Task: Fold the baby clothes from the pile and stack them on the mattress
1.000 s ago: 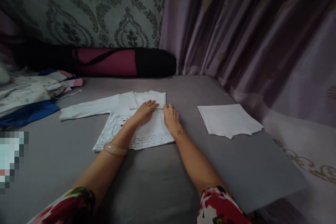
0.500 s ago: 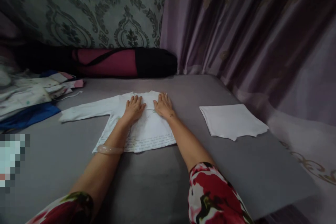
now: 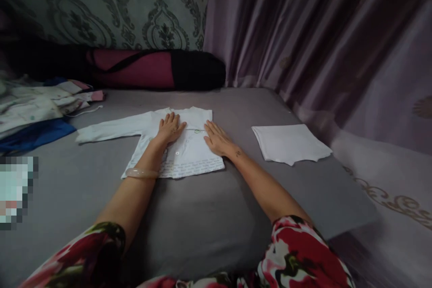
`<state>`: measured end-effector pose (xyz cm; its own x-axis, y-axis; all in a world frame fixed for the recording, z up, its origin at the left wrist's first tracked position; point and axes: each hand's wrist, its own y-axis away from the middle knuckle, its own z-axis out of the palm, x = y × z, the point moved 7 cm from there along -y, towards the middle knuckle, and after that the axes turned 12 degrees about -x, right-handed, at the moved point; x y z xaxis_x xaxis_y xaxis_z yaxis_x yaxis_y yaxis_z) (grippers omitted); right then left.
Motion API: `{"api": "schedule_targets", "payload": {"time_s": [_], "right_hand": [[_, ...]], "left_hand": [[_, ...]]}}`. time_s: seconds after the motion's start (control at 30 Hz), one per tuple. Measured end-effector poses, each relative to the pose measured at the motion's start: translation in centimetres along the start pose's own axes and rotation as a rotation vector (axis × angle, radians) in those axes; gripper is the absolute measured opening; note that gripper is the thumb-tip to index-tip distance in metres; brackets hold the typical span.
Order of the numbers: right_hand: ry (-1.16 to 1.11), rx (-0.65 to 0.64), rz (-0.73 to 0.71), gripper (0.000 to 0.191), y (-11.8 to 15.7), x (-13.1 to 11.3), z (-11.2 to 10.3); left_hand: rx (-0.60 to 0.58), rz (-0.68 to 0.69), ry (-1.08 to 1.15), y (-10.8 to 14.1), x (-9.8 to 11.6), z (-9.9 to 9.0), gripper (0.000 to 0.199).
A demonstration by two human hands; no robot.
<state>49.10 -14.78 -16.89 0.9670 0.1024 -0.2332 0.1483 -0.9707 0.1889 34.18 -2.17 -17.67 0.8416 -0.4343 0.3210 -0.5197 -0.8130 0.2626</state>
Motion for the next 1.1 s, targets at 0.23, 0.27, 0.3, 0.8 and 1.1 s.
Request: {"api": "schedule_targets", "payload": {"time_s": [0.23, 0.27, 0.3, 0.8, 1.1], "right_hand": [[0.027, -0.125, -0.100, 0.057, 9.3, -2.3, 1.4], [0.031, -0.129, -0.104, 0.057, 10.4, -2.6, 1.3], [0.041, -0.127, -0.107, 0.057, 11.3, -2.9, 1.1], [0.038, -0.049, -0.206, 0.059, 3.8, -11.6, 2.2], [0.052, -0.020, -0.192, 0.053, 1.5, -14.6, -0.4]], "left_hand": [[0.048, 0.024, -0.015, 0.2, 0.0, 0.2, 0.068], [0.043, 0.021, -0.019, 0.1, -0.1, 0.3, 0.068], [0.029, 0.023, -0.018, 0.0, -0.1, 0.3, 0.068], [0.288, -0.092, 0.342, 7.2, -10.1, -5.6, 0.060], [0.648, -0.477, 0.479, 11.6, -18.1, -6.2, 0.037]]}}
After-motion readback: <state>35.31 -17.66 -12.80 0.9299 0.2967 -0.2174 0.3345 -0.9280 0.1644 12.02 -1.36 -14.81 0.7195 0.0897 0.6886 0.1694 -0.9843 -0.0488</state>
